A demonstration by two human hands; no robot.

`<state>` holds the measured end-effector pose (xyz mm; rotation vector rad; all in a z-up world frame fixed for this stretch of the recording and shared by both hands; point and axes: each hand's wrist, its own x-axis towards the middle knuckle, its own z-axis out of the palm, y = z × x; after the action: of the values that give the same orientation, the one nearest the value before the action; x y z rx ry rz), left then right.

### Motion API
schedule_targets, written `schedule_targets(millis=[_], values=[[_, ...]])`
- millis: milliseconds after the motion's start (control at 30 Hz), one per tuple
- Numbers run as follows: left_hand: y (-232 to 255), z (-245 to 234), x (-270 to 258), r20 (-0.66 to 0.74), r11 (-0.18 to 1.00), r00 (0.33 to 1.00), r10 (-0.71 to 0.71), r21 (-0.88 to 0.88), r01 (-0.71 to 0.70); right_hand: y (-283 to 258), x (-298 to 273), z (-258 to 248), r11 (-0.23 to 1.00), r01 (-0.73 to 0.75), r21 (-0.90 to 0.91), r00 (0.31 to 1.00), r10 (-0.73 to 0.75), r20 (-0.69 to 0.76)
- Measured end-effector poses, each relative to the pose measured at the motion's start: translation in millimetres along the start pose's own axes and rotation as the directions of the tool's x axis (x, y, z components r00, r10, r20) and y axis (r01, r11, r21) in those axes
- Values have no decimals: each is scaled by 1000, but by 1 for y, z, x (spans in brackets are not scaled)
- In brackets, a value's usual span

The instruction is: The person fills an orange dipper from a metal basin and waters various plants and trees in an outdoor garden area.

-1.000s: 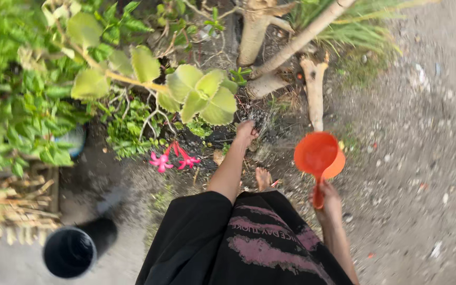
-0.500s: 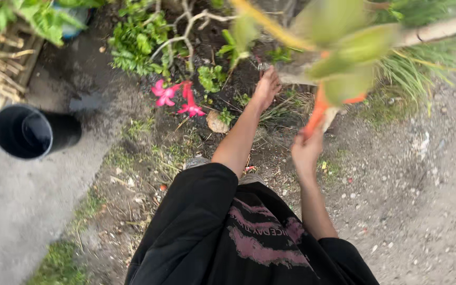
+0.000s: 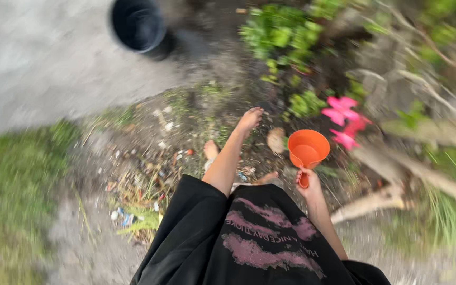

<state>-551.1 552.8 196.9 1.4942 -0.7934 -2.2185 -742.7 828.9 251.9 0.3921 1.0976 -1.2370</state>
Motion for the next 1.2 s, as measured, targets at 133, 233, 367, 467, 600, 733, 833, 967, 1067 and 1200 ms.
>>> schedule_targets(millis=[133,233,367,467,600,733,833,967,1067,1200], values=[[50,-137,0,-175,956,976,127,-241,-167,37,66,133,963,-251,-96,937,266,225],[85,-221,-15,-314,962,936,159,-163,-218,66,113,247,818,-195,-542,963,263,51],[133,-301,-41,-403,935,888,222,-172,-312,105,160,370,726,-95,-682,928,312,203],[162,-342,-49,-478,876,817,322,-177,-448,135,188,438,710,-46,-703,904,329,273],[197,-386,-34,-507,811,755,415,-171,-560,154,221,504,564,46,-824,934,268,236],[233,-429,3,-580,910,792,191,-197,-364,151,282,579,443,124,-888,956,187,227],[258,-467,52,-572,933,801,177,-161,-321,152,356,647,230,218,-948,957,141,254],[288,-529,140,-572,960,807,146,-114,-255,162,484,734,-554,182,-812,982,54,183],[294,-573,210,-591,991,805,60,-64,-121,180,586,770,-839,245,-486,939,81,333],[286,-617,274,-622,997,779,78,66,-47,221,696,770,-903,233,-362,921,85,380]])
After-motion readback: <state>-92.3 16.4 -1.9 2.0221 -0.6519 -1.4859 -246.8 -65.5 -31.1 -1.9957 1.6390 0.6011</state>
